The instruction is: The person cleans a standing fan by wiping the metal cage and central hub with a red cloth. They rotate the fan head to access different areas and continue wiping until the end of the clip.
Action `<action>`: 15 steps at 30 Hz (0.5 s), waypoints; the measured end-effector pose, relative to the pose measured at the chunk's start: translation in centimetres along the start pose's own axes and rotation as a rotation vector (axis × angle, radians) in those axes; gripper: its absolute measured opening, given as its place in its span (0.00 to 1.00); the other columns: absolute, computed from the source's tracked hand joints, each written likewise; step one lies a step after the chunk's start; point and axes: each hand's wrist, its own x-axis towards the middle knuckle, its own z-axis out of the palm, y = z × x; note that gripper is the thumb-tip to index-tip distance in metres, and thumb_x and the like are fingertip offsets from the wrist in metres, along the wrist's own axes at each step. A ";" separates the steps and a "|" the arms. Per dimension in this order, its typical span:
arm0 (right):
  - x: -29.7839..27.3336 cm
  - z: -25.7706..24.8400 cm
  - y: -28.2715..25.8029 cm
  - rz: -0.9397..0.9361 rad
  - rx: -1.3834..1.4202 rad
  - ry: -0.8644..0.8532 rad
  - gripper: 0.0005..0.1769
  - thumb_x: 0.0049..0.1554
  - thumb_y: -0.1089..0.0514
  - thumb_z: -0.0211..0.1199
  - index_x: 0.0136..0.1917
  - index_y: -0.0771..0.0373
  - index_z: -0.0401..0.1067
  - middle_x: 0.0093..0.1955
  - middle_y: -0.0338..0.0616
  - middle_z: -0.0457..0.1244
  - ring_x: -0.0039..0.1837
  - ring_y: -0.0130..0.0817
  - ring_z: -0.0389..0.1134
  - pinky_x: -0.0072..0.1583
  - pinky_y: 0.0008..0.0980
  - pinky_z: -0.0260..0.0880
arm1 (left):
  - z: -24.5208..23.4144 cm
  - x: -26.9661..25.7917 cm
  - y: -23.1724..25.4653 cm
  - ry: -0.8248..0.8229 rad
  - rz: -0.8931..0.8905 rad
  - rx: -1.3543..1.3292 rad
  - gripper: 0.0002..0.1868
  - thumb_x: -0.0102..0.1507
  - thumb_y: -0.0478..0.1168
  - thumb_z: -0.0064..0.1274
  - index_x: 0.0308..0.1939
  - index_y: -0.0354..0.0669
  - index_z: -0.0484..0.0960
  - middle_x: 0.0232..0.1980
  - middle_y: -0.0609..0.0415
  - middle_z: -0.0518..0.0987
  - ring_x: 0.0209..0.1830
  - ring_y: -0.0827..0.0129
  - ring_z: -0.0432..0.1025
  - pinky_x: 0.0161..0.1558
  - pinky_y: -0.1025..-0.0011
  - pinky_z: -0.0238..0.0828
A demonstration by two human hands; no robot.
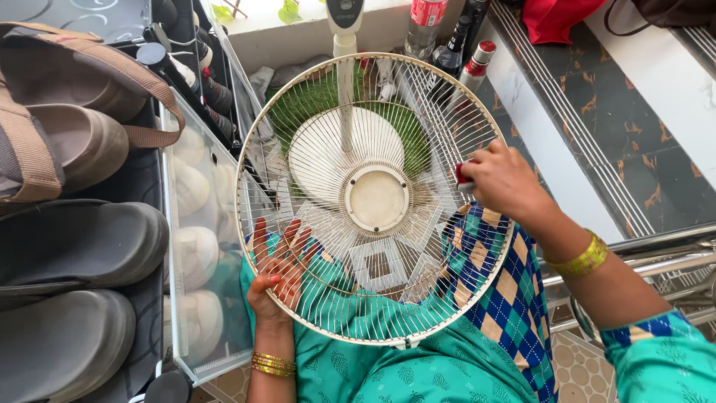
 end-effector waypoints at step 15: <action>-6.3 1.0 -3.3 -0.031 0.203 -0.575 0.13 0.54 0.51 0.65 0.52 0.55 0.79 0.47 0.47 0.71 0.54 0.43 0.73 0.60 0.44 0.74 | -0.8 0.3 -0.4 -0.033 -0.004 -0.065 0.59 0.49 0.33 0.52 0.84 0.54 0.47 0.79 0.28 0.55 0.81 0.36 0.51 0.78 0.41 0.48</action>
